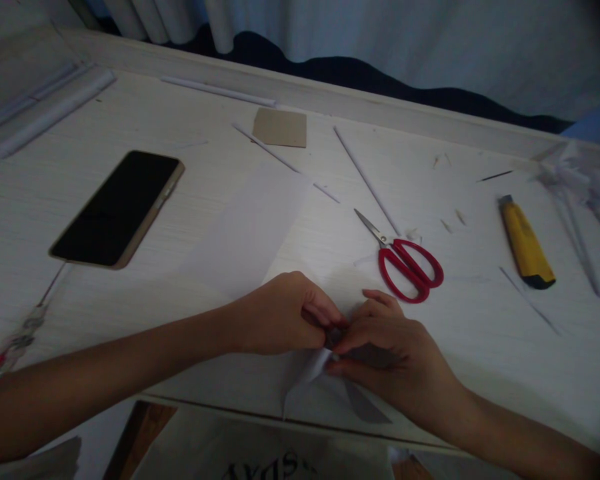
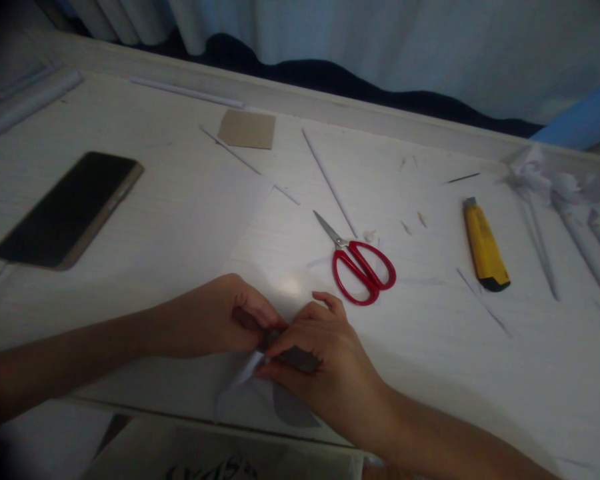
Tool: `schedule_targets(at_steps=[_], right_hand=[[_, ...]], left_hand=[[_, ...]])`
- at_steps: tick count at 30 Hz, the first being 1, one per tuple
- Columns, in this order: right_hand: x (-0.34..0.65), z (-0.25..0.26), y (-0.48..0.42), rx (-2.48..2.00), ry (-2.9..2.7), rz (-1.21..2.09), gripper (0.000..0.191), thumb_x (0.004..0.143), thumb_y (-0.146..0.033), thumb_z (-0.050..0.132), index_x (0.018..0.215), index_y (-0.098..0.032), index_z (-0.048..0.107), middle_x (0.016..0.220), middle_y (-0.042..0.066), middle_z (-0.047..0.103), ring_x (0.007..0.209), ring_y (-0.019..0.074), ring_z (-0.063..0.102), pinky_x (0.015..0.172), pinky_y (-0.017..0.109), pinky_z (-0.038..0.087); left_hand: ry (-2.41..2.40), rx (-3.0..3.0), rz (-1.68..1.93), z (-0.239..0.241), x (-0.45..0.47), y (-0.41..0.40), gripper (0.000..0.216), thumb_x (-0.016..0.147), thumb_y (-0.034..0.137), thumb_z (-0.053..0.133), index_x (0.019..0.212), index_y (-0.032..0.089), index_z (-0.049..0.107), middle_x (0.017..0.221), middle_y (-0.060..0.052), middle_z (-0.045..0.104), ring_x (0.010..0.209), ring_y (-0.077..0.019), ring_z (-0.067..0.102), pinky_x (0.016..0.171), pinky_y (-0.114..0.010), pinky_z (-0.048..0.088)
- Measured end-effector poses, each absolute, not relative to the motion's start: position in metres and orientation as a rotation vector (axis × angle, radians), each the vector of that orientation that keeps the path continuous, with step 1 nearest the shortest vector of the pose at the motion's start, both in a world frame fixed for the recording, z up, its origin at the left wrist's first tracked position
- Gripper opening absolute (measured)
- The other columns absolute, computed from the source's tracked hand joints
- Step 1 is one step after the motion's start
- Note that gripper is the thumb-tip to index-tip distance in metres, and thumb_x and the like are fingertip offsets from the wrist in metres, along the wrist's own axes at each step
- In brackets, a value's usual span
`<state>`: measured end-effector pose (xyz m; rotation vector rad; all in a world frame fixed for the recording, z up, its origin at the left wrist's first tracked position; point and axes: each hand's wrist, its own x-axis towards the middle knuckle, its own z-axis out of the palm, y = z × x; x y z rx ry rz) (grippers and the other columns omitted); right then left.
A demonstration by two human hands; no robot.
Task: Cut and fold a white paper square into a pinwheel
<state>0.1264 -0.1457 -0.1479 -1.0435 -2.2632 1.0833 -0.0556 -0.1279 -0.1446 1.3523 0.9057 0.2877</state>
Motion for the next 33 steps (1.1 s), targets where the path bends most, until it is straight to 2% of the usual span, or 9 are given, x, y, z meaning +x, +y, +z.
schedule_targets(at_steps=[4,10,33], right_hand=[[0.1269,-0.1500,-0.1458,-1.043,-2.253,1.087,0.009,0.064,-0.029,0.069,0.069,-0.026,0.062,0.068,-0.007,0.066,0.066,0.0123,0.058,0.095,0.041,0.020],[0.1271,-0.1507,-0.1466,-1.039,-2.248,1.070,0.010,0.064,-0.028,0.070,0.070,-0.026,0.062,0.068,-0.008,0.066,0.065,0.0118,0.058,0.095,0.041,0.020],[0.1239,-0.1528,-0.1476,-1.097,-2.236,1.080,0.012,0.061,-0.028,0.072,0.064,-0.025,0.061,0.066,-0.009,0.065,0.063,0.0105,0.058,0.096,0.041,0.017]], left_hand=[[0.908,1.378,0.279,-0.1445,-0.0558,-0.1269,0.028,0.063,0.003,0.051,0.083,0.014,0.067,0.080,-0.002,0.069,0.080,-0.0155,0.063,0.071,-0.024,0.048],[0.919,1.375,0.290,-0.1459,-0.0564,-0.1279,0.031,0.063,0.005,0.053,0.091,0.013,0.065,0.084,-0.004,0.069,0.081,-0.0163,0.062,0.071,-0.024,0.049],[0.948,1.350,0.267,-0.1458,-0.0527,-0.1260,0.028,0.062,0.001,0.051,0.081,0.013,0.067,0.078,-0.003,0.070,0.075,-0.0144,0.064,0.067,-0.021,0.050]])
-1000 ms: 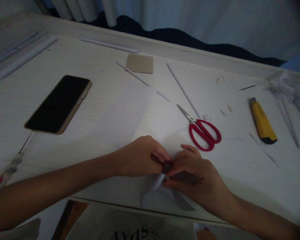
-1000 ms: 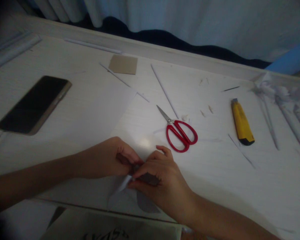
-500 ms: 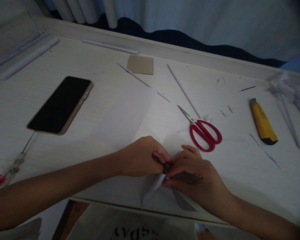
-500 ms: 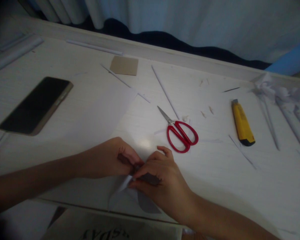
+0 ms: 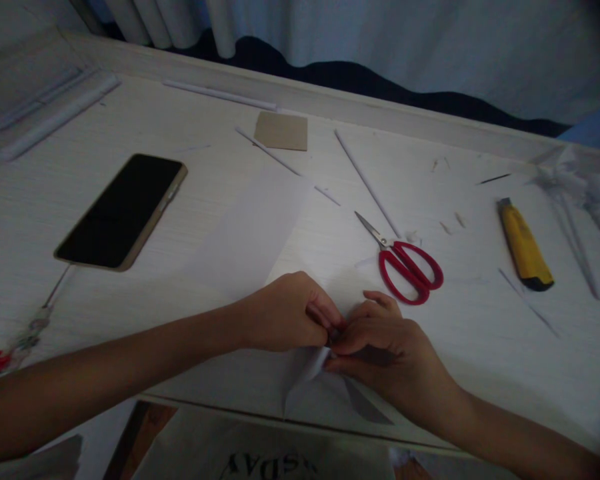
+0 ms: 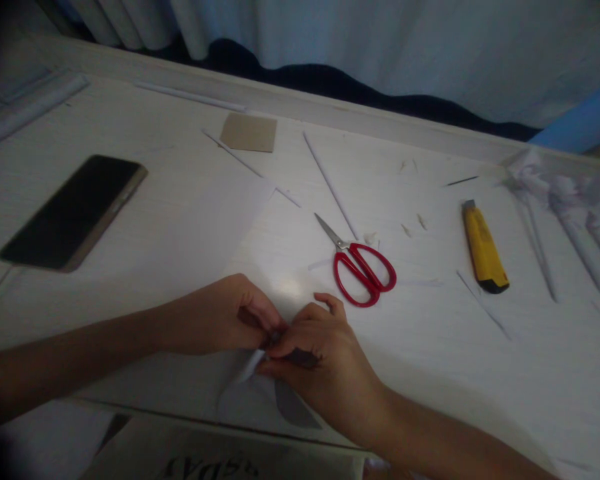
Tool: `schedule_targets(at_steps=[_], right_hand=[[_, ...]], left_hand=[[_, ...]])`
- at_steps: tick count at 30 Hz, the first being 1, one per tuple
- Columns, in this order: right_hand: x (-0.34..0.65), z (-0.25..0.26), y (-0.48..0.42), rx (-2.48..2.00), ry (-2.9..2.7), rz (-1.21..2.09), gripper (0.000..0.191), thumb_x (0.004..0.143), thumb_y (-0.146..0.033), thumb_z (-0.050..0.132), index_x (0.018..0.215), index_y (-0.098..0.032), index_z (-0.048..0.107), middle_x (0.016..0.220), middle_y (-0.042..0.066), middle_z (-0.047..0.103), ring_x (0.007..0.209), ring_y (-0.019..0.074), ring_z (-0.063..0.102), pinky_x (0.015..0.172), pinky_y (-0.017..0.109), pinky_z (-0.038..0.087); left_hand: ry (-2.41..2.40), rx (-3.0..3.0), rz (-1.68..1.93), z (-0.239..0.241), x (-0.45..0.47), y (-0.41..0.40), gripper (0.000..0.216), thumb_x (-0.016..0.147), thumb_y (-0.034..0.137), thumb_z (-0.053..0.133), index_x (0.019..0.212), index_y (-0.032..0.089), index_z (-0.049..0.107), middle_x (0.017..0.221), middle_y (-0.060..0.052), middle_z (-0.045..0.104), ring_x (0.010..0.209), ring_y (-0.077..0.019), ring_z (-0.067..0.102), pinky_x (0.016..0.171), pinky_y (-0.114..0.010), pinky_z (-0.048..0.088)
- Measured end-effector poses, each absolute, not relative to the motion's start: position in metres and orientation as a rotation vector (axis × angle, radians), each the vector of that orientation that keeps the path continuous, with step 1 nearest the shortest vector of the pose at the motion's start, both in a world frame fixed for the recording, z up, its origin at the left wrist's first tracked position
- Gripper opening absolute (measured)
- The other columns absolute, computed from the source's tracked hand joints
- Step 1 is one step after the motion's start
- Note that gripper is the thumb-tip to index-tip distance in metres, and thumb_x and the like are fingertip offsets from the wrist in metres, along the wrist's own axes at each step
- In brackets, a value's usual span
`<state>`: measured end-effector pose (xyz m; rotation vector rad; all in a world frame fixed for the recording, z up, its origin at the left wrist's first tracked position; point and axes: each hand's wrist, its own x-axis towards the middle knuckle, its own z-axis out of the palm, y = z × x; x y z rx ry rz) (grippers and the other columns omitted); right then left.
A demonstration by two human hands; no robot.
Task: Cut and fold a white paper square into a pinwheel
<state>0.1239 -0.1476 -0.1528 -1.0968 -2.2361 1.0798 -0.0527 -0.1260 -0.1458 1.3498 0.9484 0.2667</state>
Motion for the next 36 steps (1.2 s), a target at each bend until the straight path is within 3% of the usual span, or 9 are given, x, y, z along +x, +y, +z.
schedule_targets(at_steps=[16,25,36], right_hand=[[0.123,-0.153,-0.146,-1.105,-2.250,1.035,0.011,0.060,-0.025,0.073,0.063,-0.025,0.062,0.064,-0.008,0.065,0.062,0.0111,0.058,0.092,0.041,0.020],[0.123,-0.146,-0.145,-1.117,-2.166,1.040,0.018,0.059,-0.028,0.073,0.066,-0.023,0.057,0.064,-0.003,0.059,0.065,0.0155,0.053,0.071,0.036,0.037],[0.126,-0.145,-0.142,-1.100,-2.152,0.979,0.023,0.057,-0.027,0.074,0.064,-0.021,0.053,0.065,-0.004,0.057,0.066,0.0147,0.052,0.070,0.035,0.036]], left_hand=[[0.940,1.361,0.256,-0.148,-0.053,-0.125,0.028,0.062,0.003,0.052,0.085,0.010,0.066,0.081,-0.006,0.069,0.077,-0.0151,0.063,0.067,-0.021,0.049],[0.833,1.313,0.251,-0.140,-0.060,-0.121,0.028,0.069,0.005,0.045,0.086,0.014,0.065,0.084,-0.003,0.069,0.079,-0.0137,0.062,0.070,-0.022,0.046],[0.809,1.237,0.270,-0.135,-0.064,-0.122,0.020,0.074,0.015,0.052,0.090,0.013,0.062,0.086,-0.005,0.067,0.079,-0.0141,0.061,0.071,-0.023,0.046]])
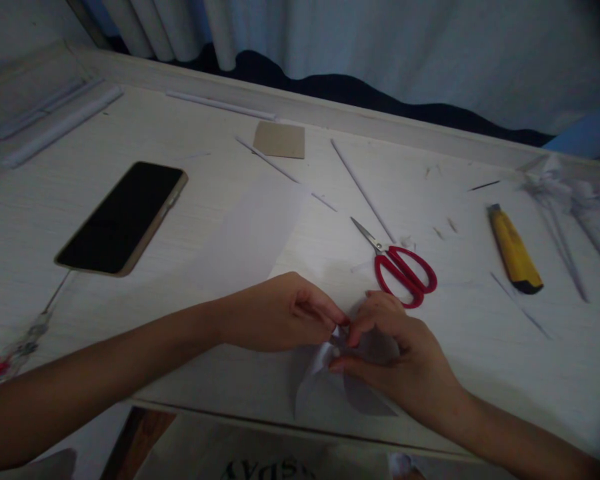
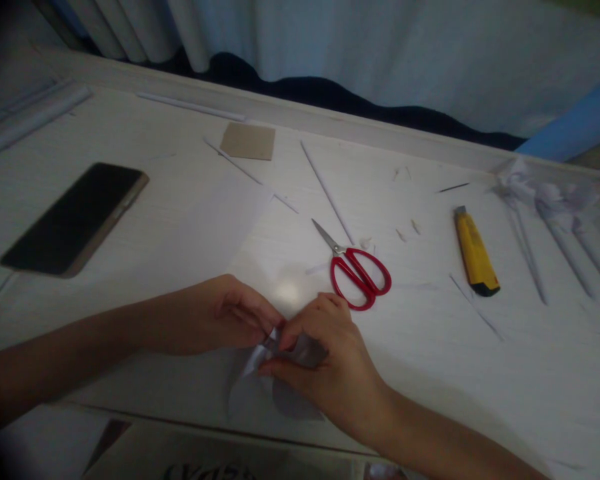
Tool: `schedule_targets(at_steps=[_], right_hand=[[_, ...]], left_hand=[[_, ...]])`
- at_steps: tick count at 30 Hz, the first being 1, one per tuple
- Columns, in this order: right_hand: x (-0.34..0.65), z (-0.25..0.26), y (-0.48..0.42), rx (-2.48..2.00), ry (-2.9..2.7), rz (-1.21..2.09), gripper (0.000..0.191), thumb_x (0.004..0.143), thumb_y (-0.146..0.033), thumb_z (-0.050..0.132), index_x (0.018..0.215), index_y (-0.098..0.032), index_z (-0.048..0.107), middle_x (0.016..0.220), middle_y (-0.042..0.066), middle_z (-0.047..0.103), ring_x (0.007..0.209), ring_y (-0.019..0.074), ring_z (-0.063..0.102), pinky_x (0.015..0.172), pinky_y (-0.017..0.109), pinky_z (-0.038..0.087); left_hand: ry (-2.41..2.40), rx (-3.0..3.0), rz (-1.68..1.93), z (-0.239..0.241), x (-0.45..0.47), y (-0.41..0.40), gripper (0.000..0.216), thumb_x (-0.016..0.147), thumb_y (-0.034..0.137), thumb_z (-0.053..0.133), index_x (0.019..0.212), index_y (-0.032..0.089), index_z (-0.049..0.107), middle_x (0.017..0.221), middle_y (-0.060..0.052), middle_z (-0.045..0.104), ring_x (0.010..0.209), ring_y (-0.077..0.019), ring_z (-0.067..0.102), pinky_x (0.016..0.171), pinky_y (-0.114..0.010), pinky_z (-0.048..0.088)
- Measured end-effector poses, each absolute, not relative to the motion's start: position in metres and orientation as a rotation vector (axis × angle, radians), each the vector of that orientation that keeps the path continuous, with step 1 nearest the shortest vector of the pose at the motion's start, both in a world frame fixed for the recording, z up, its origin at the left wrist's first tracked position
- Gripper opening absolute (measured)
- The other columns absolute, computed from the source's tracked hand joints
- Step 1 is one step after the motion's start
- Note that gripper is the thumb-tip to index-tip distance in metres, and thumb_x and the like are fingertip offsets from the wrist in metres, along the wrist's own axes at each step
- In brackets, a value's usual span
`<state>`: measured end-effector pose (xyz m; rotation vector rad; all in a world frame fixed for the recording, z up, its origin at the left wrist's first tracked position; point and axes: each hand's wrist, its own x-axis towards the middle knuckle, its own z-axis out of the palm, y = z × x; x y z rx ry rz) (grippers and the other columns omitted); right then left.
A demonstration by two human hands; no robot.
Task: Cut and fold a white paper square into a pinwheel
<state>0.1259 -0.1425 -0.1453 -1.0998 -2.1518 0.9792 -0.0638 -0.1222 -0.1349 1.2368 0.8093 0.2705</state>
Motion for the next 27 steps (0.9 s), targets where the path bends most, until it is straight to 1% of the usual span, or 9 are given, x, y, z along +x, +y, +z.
schedule_targets(at_steps=[3,8,11,15,17,19,21,24,27], right_hand=[[0.127,-0.146,-0.142,-1.099,-2.141,0.982,0.023,0.057,-0.028,0.074,0.064,-0.021,0.053,0.064,-0.004,0.057,0.065,0.0147,0.053,0.072,0.036,0.036],[0.128,-0.148,-0.142,-1.077,-2.129,0.982,0.023,0.057,-0.028,0.073,0.063,-0.021,0.052,0.062,-0.005,0.055,0.063,0.0138,0.053,0.080,0.040,0.033],[0.128,-0.148,-0.142,-1.078,-2.137,0.988,0.024,0.056,-0.031,0.073,0.062,-0.022,0.052,0.062,-0.005,0.056,0.062,0.0143,0.054,0.081,0.041,0.033],[0.129,-0.146,-0.141,-1.013,-2.124,1.015,0.031,0.050,-0.037,0.076,0.065,-0.022,0.053,0.064,-0.005,0.057,0.065,0.0151,0.055,0.081,0.040,0.033],[0.130,-0.146,-0.141,-0.978,-2.105,1.035,0.033,0.050,-0.039,0.076,0.068,-0.023,0.053,0.067,-0.005,0.057,0.067,0.0155,0.055,0.083,0.040,0.033],[0.131,-0.145,-0.140,-0.943,-2.074,1.048,0.033,0.052,-0.040,0.074,0.072,-0.023,0.054,0.069,-0.004,0.056,0.070,0.0165,0.054,0.083,0.040,0.032],[0.134,-0.146,-0.140,-0.906,-2.037,1.043,0.032,0.057,-0.043,0.070,0.076,-0.023,0.055,0.070,-0.002,0.056,0.071,0.0180,0.053,0.081,0.040,0.034],[0.138,-0.148,-0.138,-0.878,-1.979,1.017,0.030,0.067,-0.046,0.060,0.084,-0.023,0.054,0.076,0.002,0.056,0.075,0.0208,0.051,0.075,0.040,0.037],[0.140,-0.150,-0.137,-0.870,-1.921,0.979,0.030,0.073,-0.046,0.051,0.091,-0.022,0.052,0.084,0.006,0.054,0.081,0.0230,0.049,0.076,0.042,0.037]], left_hand=[[0.765,1.161,0.238,-0.132,-0.065,-0.123,0.020,0.071,0.017,0.057,0.091,0.015,0.062,0.085,-0.003,0.067,0.079,-0.0134,0.061,0.070,-0.022,0.046],[0.743,1.116,0.219,-0.128,-0.066,-0.125,0.033,0.062,0.017,0.067,0.094,0.017,0.062,0.088,-0.002,0.066,0.080,-0.0144,0.061,0.075,-0.025,0.046],[0.776,1.142,0.231,-0.127,-0.064,-0.125,0.032,0.060,0.018,0.068,0.092,0.016,0.063,0.088,-0.003,0.066,0.080,-0.0145,0.060,0.076,-0.026,0.046],[0.827,1.140,0.260,-0.127,-0.064,-0.124,0.036,0.058,0.015,0.068,0.093,0.015,0.062,0.085,-0.003,0.067,0.079,-0.0143,0.061,0.074,-0.025,0.046],[0.824,1.139,0.275,-0.128,-0.065,-0.124,0.034,0.059,0.015,0.068,0.093,0.015,0.062,0.085,-0.003,0.067,0.079,-0.0141,0.061,0.074,-0.025,0.047],[0.819,1.145,0.293,-0.128,-0.065,-0.124,0.034,0.059,0.016,0.068,0.093,0.015,0.062,0.084,-0.003,0.067,0.078,-0.0140,0.061,0.074,-0.025,0.047],[0.835,1.156,0.327,-0.127,-0.066,-0.125,0.036,0.058,0.015,0.069,0.094,0.015,0.062,0.084,-0.002,0.068,0.077,-0.0132,0.061,0.074,-0.025,0.047],[0.861,1.172,0.371,-0.125,-0.066,-0.126,0.039,0.058,0.014,0.070,0.096,0.019,0.062,0.083,0.000,0.068,0.076,-0.0115,0.062,0.073,-0.023,0.048],[0.879,1.199,0.391,-0.124,-0.066,-0.128,0.037,0.058,0.015,0.070,0.094,0.020,0.062,0.084,0.001,0.068,0.075,-0.0111,0.062,0.071,-0.022,0.048]])
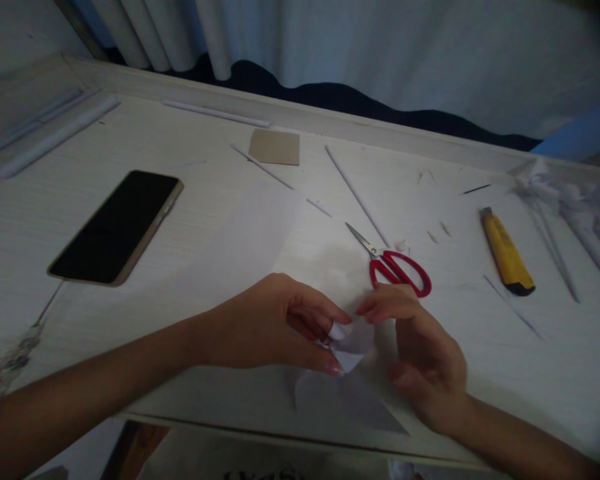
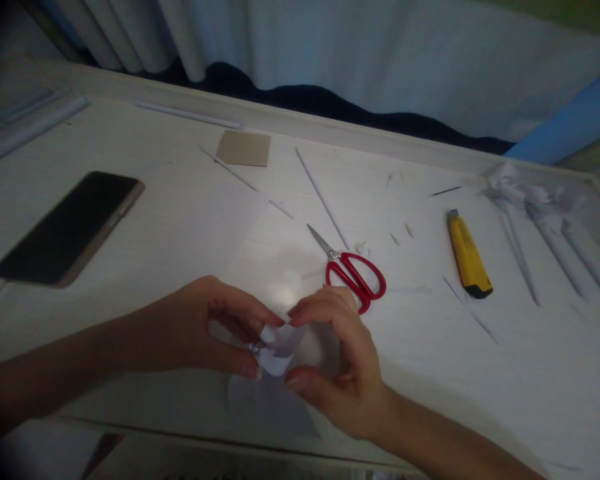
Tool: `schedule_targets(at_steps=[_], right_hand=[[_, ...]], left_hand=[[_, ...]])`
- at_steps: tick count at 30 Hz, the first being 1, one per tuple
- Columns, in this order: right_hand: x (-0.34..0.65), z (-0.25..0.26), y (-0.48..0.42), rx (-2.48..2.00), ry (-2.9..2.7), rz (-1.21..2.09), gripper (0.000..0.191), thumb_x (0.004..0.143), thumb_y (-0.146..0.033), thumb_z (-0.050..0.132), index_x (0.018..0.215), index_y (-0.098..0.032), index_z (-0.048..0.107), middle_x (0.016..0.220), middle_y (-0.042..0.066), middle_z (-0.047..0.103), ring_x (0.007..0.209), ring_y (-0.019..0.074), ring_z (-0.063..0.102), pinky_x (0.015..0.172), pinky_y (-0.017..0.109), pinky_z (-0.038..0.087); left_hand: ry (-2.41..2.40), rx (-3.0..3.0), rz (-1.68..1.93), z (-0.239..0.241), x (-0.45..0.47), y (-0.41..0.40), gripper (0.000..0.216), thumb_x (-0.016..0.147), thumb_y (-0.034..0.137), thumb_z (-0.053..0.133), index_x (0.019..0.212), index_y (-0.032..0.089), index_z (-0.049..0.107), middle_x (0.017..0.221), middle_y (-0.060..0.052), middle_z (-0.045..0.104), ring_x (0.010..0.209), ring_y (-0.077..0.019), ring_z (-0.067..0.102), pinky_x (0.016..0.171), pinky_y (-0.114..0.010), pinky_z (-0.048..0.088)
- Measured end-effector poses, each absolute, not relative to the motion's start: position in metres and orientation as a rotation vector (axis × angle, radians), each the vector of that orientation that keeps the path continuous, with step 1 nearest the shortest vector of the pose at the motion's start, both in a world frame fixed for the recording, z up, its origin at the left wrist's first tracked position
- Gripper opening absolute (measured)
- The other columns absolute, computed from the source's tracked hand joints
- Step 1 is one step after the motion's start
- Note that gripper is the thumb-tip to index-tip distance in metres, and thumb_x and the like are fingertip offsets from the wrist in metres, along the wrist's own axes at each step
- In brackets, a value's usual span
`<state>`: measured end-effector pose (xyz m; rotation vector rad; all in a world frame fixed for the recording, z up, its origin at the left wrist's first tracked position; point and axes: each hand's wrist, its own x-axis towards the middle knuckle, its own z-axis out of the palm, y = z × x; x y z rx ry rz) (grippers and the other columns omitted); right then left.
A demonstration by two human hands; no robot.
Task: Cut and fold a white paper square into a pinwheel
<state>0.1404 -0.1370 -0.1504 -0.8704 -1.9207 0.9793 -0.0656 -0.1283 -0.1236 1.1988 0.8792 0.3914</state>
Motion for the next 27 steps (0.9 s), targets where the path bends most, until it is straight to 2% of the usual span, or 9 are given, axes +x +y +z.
schedule_targets(at_steps=[3,7,14,18,27], right_hand=[[0.140,-0.152,-0.137,-0.874,-1.907,0.967,0.029,0.076,-0.045,0.048,0.093,-0.021,0.051,0.088,0.007,0.053,0.084,0.0238,0.048,0.078,0.042,0.036],[0.139,-0.152,-0.137,-0.894,-2.023,0.931,0.029,0.074,-0.042,0.052,0.094,-0.021,0.052,0.092,0.007,0.053,0.089,0.0251,0.047,0.079,0.042,0.036],[0.140,-0.155,-0.138,-0.973,-1.937,0.828,0.042,0.070,-0.044,0.054,0.105,-0.023,0.047,0.112,0.009,0.042,0.107,0.0300,0.037,0.091,0.049,0.026],[0.141,-0.157,-0.137,-0.970,-1.835,0.839,0.038,0.074,-0.044,0.049,0.105,-0.023,0.047,0.112,0.010,0.043,0.109,0.0307,0.036,0.092,0.052,0.026],[0.141,-0.162,-0.135,-0.953,-1.829,0.871,0.036,0.071,-0.039,0.055,0.102,-0.023,0.049,0.108,0.010,0.046,0.106,0.0303,0.039,0.089,0.051,0.027]], left_hand=[[0.908,1.250,0.406,-0.123,-0.066,-0.129,0.035,0.059,0.018,0.070,0.093,0.020,0.063,0.083,0.001,0.068,0.073,-0.0108,0.062,0.069,-0.021,0.049],[0.916,1.334,0.416,-0.122,-0.067,-0.129,0.034,0.061,0.021,0.069,0.094,0.021,0.063,0.083,0.002,0.067,0.072,-0.0097,0.061,0.068,-0.019,0.048],[0.990,1.599,0.507,-0.119,-0.069,-0.128,0.037,0.063,0.028,0.068,0.099,0.024,0.061,0.078,0.003,0.064,0.069,-0.0081,0.058,0.064,-0.016,0.045],[0.999,1.710,0.566,-0.118,-0.069,-0.128,0.038,0.064,0.029,0.067,0.102,0.025,0.059,0.078,0.004,0.062,0.069,-0.0070,0.057,0.065,-0.014,0.044],[1.045,1.685,0.617,-0.122,-0.070,-0.130,0.044,0.066,0.024,0.066,0.108,0.024,0.054,0.082,0.003,0.065,0.076,-0.0079,0.061,0.073,-0.015,0.046]])
